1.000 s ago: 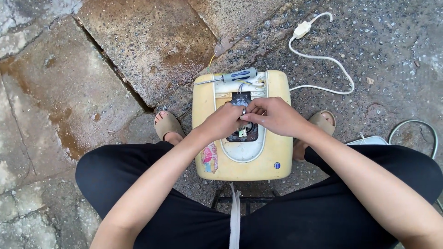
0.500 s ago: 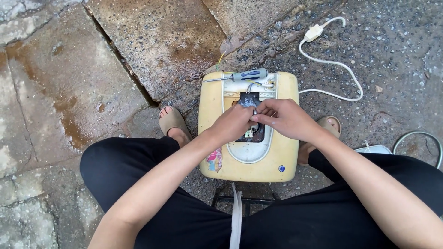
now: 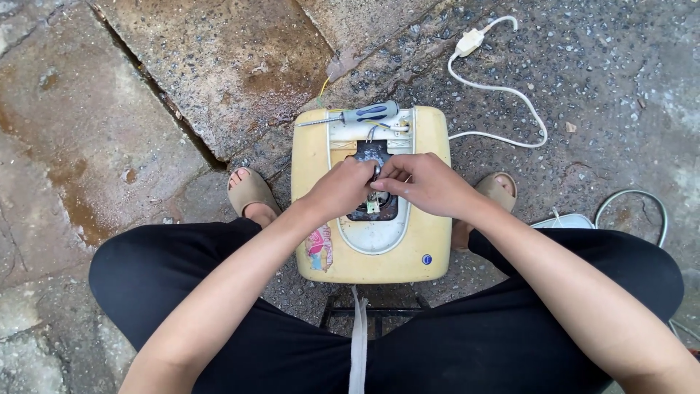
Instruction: The person is unscrewing a heating element and disconnecting wires from a small yellow appliance.
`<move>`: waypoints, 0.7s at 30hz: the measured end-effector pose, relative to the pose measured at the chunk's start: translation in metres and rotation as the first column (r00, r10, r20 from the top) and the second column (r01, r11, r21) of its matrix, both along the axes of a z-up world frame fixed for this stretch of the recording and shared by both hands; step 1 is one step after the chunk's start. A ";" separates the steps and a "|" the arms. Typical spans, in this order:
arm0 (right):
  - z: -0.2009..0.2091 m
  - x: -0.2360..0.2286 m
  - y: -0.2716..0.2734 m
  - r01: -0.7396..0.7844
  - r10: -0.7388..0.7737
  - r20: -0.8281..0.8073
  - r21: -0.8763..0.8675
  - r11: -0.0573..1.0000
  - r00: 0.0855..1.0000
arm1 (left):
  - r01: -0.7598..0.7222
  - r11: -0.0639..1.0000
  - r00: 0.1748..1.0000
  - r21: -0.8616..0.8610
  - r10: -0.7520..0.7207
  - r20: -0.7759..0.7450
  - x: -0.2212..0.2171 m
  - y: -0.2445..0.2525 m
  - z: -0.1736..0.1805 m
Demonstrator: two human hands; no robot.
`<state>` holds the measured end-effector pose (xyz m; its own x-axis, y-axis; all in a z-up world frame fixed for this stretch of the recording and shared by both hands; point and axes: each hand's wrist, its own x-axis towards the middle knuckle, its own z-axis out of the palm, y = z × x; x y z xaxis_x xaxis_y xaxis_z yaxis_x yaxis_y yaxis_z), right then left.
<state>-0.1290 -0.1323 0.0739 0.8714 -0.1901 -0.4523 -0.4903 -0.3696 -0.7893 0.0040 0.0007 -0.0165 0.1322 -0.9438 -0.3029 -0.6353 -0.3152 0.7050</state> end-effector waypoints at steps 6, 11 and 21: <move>0.000 -0.001 0.000 -0.002 0.002 0.026 0.019 1.000 1.000 | 0.022 1.000 1.000 -0.003 -0.022 -0.012 0.004 0.001 0.023; -0.001 -0.001 -0.002 0.016 -0.017 0.040 0.025 1.000 0.999 | 0.011 1.000 0.999 -0.001 -0.011 -0.048 0.002 -0.001 0.019; -0.002 0.000 -0.002 0.008 -0.009 0.028 0.011 1.000 1.000 | -0.006 1.000 1.000 -0.029 0.006 -0.003 -0.002 0.000 0.007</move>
